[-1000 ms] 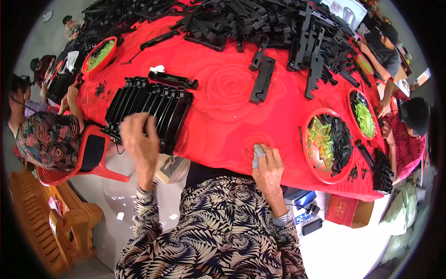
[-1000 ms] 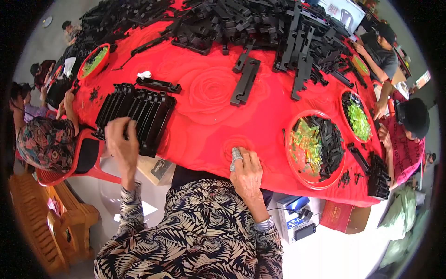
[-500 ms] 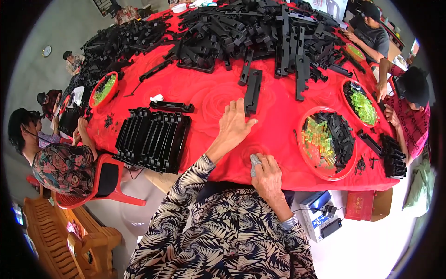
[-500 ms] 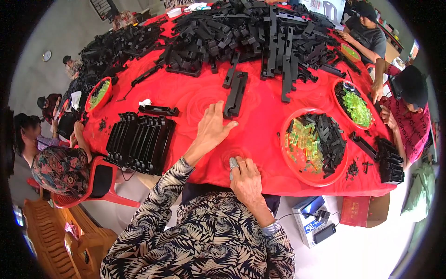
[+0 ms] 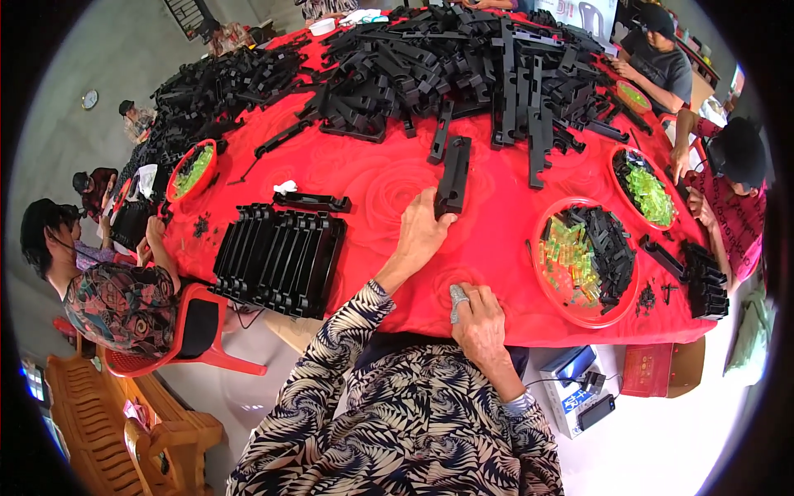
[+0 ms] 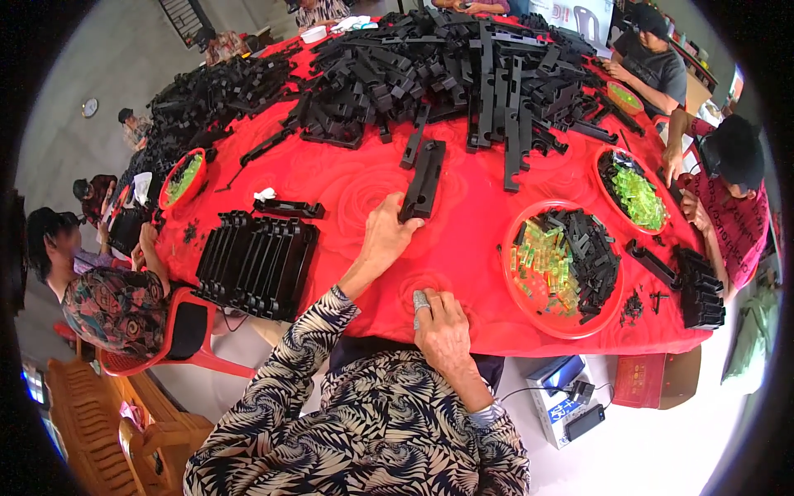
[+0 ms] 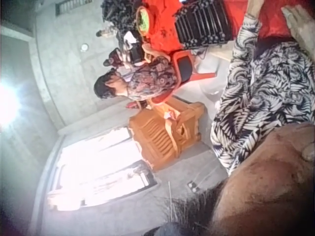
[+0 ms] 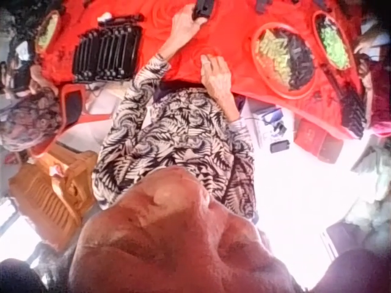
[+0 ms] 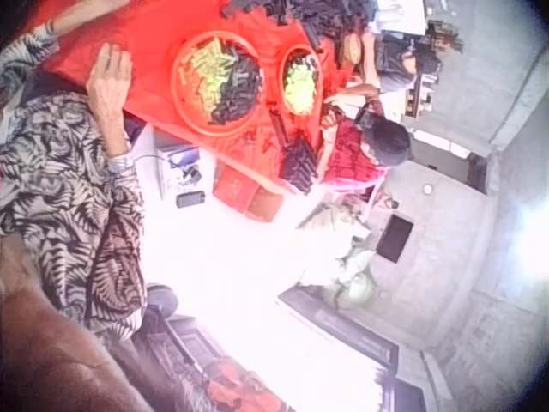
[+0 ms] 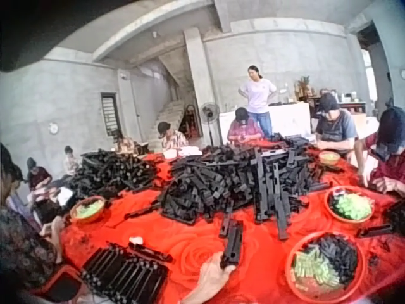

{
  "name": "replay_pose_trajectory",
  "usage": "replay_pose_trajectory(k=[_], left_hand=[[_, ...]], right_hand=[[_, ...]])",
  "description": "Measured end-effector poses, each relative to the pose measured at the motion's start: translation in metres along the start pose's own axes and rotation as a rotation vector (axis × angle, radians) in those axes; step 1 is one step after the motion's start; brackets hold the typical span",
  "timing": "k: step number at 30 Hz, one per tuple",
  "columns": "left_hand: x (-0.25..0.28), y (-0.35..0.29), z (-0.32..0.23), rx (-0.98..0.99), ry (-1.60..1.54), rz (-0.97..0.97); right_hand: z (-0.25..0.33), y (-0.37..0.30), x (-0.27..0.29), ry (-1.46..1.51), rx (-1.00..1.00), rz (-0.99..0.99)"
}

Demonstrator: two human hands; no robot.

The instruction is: The person cleans black plastic housings and components with a cloth, then assembles them by hand.

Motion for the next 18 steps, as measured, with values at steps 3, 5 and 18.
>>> replay_pose_trajectory(k=[3, 5, 18], left_hand=[[0.016, -0.004, 0.003, 0.310, -0.109, 0.011], [0.024, -0.013, 0.018, 0.509, -0.384, 0.048], [0.066, -0.055, -0.011, -0.306, 0.180, -0.119]], right_hand=[[0.001, 0.000, -0.001, -0.019, -0.007, -0.013], [0.000, -0.001, -0.001, -0.024, -0.003, -0.003], [-0.001, -0.001, -0.003, -0.038, -0.002, 0.039]])
Point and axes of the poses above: each hand's wrist, its own y-axis towards the middle knuckle, its own x-axis out of the back of the hand, z = x × y, the point moved 1 cm from there along y, towards the middle knuckle, and after that the axes turned 15 degrees about -z, right-handed, at the moved point
